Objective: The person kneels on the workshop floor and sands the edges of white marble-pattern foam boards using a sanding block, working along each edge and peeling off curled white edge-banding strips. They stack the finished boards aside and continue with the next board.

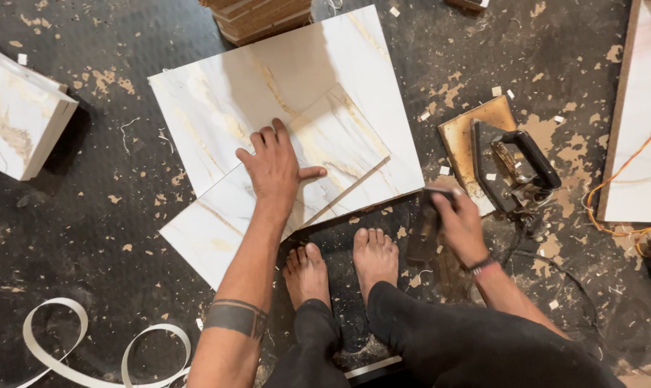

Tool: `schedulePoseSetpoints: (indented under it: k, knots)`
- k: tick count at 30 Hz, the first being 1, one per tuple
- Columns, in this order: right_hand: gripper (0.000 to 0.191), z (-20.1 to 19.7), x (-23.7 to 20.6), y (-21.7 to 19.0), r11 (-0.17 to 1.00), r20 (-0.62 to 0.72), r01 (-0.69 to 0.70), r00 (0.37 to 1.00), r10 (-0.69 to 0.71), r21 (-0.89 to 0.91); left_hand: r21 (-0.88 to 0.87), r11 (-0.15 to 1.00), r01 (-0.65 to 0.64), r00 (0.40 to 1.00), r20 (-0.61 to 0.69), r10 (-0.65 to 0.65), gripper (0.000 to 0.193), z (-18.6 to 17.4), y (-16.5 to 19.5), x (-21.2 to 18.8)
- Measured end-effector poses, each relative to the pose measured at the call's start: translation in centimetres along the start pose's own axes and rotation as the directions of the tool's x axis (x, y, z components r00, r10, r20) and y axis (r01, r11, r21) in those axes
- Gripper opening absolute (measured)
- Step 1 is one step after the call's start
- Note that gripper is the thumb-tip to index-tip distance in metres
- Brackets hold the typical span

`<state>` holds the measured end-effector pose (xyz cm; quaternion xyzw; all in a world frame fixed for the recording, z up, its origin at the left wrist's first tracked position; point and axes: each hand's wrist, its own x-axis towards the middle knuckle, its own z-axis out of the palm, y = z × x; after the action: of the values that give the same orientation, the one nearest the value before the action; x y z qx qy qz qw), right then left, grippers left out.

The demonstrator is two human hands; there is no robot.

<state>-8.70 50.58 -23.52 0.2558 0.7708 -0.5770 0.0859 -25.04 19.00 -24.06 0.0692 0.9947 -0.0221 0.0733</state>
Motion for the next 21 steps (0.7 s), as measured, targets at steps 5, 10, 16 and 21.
schedulePoseSetpoints:
  k: [5,10,16,21]
  knots:
    - [0.023,5.2,5.3,-4.7,0.931,0.160,-0.276,0.957,0.243,0.239,0.017,1.000,-0.022,0.998,0.061,0.021,0.145,0.0,0.0,-0.1]
    - [0.023,7.3,6.1,-5.5,0.987,0.032,-0.147,0.989,0.145,0.064,-0.053,0.993,-0.105,0.994,0.016,0.106,0.148,-0.1,0.1,0.3]
    - [0.025,7.4,6.5,-5.9,0.983,0.015,-0.097,0.995,0.096,0.155,-0.051,0.974,-0.221,0.974,0.047,0.223,0.150,-0.4,0.9,1.7]
    - [0.027,7.5,6.5,-6.4,0.976,0.000,-0.165,0.986,0.167,0.142,-0.124,0.971,-0.204,0.969,0.117,0.219,0.151,-1.1,2.1,2.7]
